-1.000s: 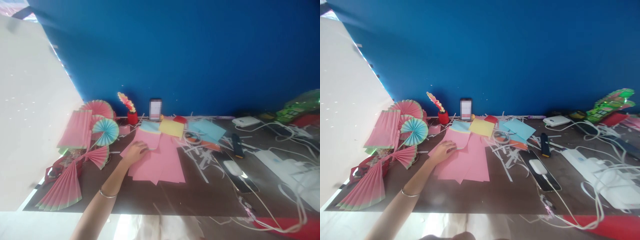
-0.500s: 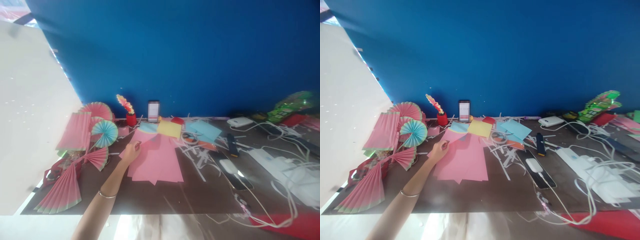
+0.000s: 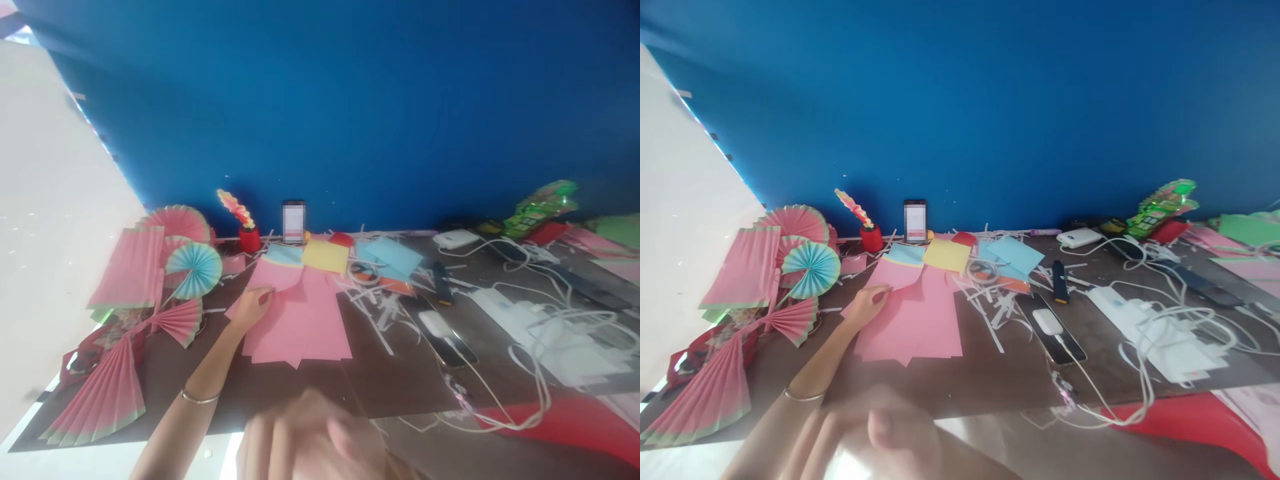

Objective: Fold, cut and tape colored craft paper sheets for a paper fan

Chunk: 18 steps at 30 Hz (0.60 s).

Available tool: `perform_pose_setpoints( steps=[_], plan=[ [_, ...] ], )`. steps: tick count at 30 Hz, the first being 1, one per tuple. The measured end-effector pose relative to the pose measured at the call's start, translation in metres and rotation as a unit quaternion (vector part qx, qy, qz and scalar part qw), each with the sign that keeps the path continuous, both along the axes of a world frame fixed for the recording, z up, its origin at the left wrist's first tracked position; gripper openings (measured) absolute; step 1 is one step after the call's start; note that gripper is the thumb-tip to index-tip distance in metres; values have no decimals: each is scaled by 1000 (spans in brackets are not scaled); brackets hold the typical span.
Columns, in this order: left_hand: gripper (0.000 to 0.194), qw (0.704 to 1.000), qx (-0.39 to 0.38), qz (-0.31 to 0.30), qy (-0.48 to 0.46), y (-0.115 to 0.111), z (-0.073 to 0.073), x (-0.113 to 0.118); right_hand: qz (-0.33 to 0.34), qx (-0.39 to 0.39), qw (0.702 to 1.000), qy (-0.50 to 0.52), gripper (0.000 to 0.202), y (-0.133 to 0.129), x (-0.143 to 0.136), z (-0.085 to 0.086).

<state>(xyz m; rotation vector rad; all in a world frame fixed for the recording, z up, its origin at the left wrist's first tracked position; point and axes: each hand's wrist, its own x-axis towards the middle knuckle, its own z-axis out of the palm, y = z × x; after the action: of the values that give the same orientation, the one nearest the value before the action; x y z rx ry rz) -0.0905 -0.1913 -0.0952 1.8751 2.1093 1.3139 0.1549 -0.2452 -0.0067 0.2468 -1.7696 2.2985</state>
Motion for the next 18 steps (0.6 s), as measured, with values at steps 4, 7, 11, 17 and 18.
perform_pose_setpoints(
  steps=[4, 7, 11, 17, 18],
  plan=[
    [23, 1000, 12, -21, 17, 1, -5, -2, -211, 79, 967, -122, 28, 65, 1, 17],
    [25, 999, 6, -32, 36, 2, -10, -4, -406, 281, 838, -231, 27, 137, 30, 7],
    [29, 998, -14, -59, 31, 1, -13, -7, -513, 508, 608, -331, 31, 220, 82, -11],
    [32, 997, -15, -79, 20, 1, -14, -8, -373, 703, 476, -375, 37, 267, 102, -24],
    [33, 997, -14, -80, 18, 1, -14, -7, -357, 726, 449, -379, 34, 270, 100, -27]
  ],
)
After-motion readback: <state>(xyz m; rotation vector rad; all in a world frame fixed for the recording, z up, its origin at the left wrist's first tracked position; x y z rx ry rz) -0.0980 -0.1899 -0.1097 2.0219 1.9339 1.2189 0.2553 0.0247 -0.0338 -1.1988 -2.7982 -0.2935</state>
